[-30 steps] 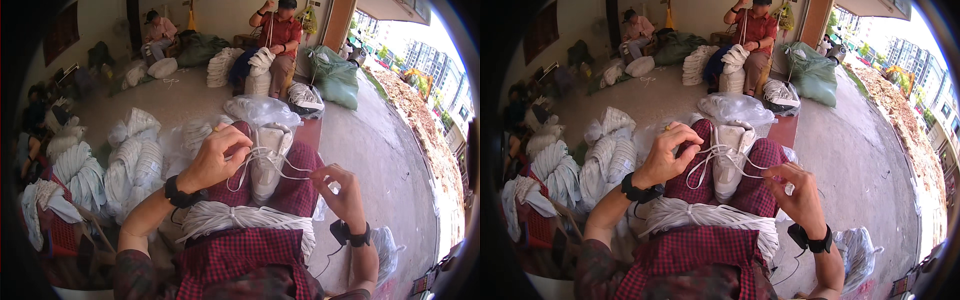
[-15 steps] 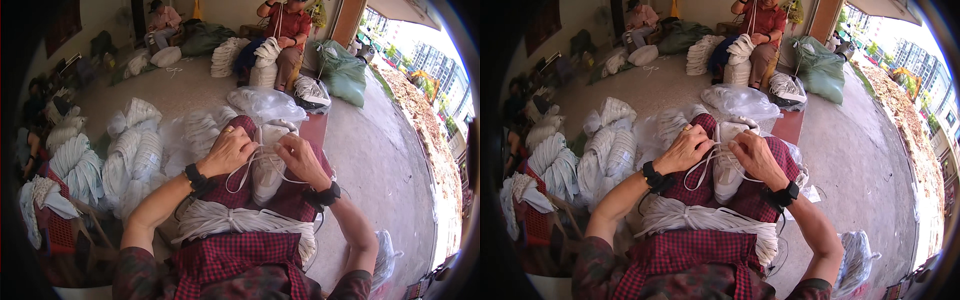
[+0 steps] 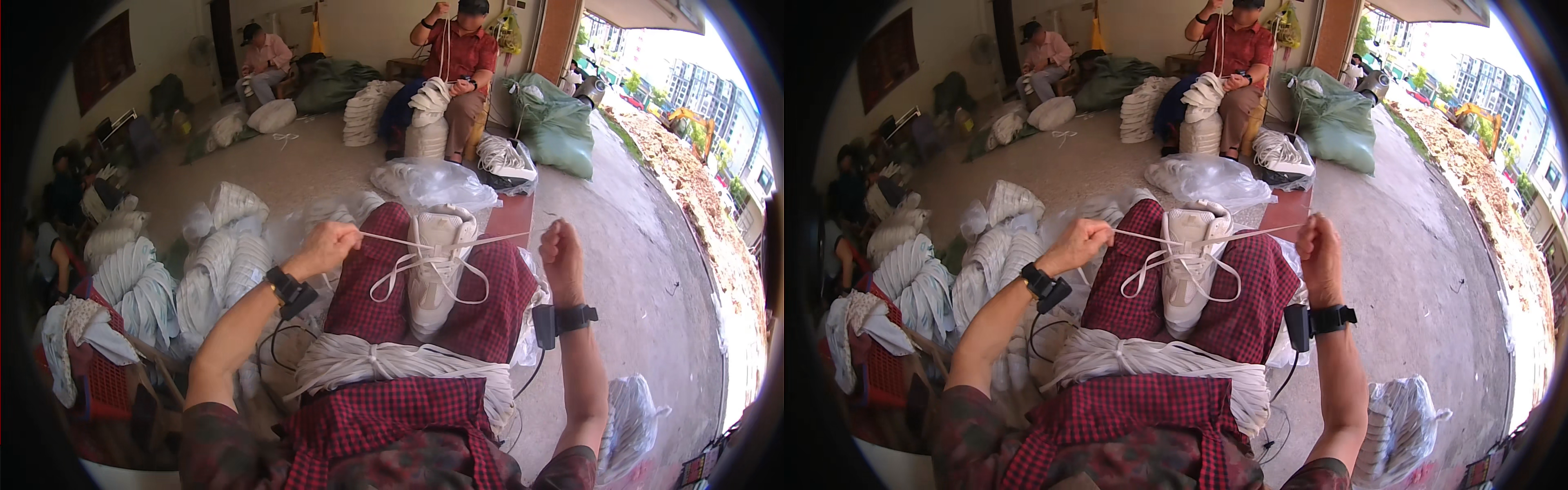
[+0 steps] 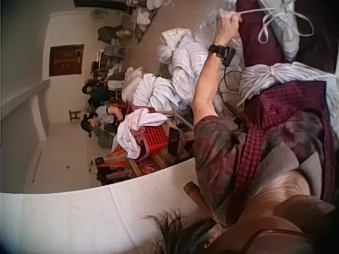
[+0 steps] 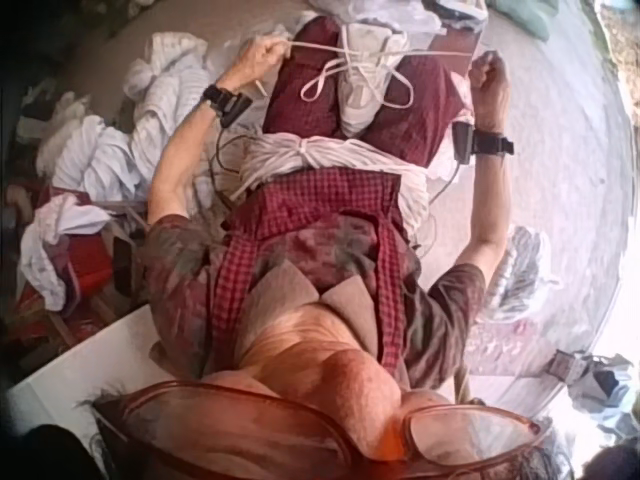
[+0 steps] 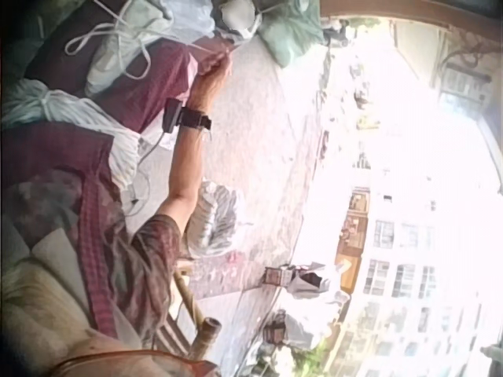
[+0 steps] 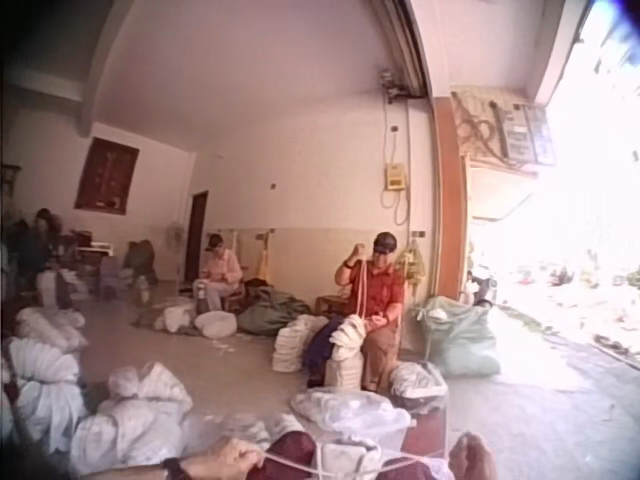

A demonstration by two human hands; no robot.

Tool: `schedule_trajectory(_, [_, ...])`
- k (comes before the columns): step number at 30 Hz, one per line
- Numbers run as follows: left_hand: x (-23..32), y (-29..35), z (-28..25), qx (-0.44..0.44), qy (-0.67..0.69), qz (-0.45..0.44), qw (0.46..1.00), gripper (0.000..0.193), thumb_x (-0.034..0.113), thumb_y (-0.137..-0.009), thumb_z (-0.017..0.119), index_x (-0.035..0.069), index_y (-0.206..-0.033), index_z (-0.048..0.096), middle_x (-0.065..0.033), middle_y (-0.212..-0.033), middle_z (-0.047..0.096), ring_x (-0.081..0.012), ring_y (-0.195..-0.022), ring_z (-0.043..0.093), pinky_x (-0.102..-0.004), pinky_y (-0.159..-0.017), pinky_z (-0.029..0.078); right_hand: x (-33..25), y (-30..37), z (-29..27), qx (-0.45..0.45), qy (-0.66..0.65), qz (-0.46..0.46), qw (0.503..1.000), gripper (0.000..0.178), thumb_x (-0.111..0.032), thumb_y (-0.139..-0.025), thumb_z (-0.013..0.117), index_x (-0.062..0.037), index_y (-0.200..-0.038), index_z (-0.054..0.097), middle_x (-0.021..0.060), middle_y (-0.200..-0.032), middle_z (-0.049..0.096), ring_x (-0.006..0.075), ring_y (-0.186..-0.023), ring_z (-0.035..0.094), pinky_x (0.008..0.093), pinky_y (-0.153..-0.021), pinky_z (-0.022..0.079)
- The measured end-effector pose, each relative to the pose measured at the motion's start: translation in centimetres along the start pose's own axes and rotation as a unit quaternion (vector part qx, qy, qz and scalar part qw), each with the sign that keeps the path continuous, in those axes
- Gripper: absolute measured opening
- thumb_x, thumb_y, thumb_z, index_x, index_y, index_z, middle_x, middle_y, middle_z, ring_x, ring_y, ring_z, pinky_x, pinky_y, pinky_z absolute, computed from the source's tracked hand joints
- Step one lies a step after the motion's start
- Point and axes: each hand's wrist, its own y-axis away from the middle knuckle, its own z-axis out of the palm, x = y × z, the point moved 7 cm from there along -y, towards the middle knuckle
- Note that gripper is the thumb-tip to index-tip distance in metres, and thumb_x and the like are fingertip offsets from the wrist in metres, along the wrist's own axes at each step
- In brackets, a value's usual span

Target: Insert and pull long white laces through the eyelets of a white shoe upper during manufacturing.

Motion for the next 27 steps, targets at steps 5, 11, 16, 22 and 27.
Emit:
schedule_trajectory(5, [-11.4, 4.5, -11.2, 0.132, -0.062, -0.102, 0.984, 0.033, 0.027, -0.093, 0.054, 0.000, -0.083, 0.071, -0.0055, -0.063, 0.059, -0.0138, -0.062, 0.054, -0.0321, -0.061, 0.043, -9.5, -1.6, -16.7, 0.120, -0.092, -0.143, 0.978, 0.020, -0.019, -0.100, 0.052, -0.0119, -0.082, 0.052, -0.0061, -0.063, 0.038, 0.0038, -0.051, 0.031, 0.0194, -0.043, 0.024])
schedule_trajectory(11, [-4.0, 3.9, -7.7, 0.216, -0.283, 0.069, 0.932, 0.026, 0.019, -0.088, 0.065, 0.003, -0.107, 0.070, -0.0128, -0.090, 0.068, -0.0258, -0.085, 0.066, -0.0373, -0.080, 0.049, -4.1, 1.3, -9.6, 0.126, 0.478, 0.106, 0.863, 0.055, -0.042, -0.098, 0.058, 0.0065, -0.125, 0.061, 0.0179, -0.106, 0.074, 0.0199, -0.084, 0.073, 0.0271, -0.064, 0.052])
schedule_trajectory(16, [3.4, 0.6, 0.3, 0.034, -0.029, 0.041, 0.998, 0.023, 0.009, -0.084, 0.072, 0.002, -0.105, 0.067, -0.0121, -0.102, 0.065, -0.0215, -0.092, 0.066, -0.0333, -0.081, 0.053, -2.0, 1.3, -1.6, -0.002, 0.596, -0.117, 0.794, 0.023, -0.010, -0.089, 0.066, 0.0019, -0.108, 0.072, 0.0167, -0.103, 0.074, 0.0220, -0.086, 0.072, 0.0363, -0.073, 0.056])
schedule_trajectory(22, [9.3, -0.6, 3.0, 0.052, -0.050, 0.147, 0.987, 0.024, 0.004, -0.076, 0.076, 0.002, -0.098, 0.066, -0.0097, -0.096, 0.060, -0.0240, -0.086, 0.064, -0.0355, -0.078, 0.052, 2.1, 4.2, 11.6, -0.238, 0.597, -0.154, 0.751, 0.028, 0.001, -0.079, 0.069, -0.0026, -0.107, 0.071, 0.0150, -0.098, 0.066, 0.0279, -0.081, 0.067, 0.0385, -0.075, 0.054])
schedule_trajectory(27, [9.1, -1.0, 3.7, 0.073, -0.057, 0.160, 0.983, 0.022, 0.000, -0.077, 0.067, 0.003, -0.098, 0.064, -0.0114, -0.099, 0.060, -0.0279, -0.094, 0.061, -0.0381, -0.085, 0.050, 4.7, 3.8, 12.4, -0.300, 0.586, -0.187, 0.729, 0.016, -0.002, -0.078, 0.071, -0.0029, -0.093, 0.069, 0.0137, -0.097, 0.065, 0.0310, -0.082, 0.067, 0.0409, -0.073, 0.053])
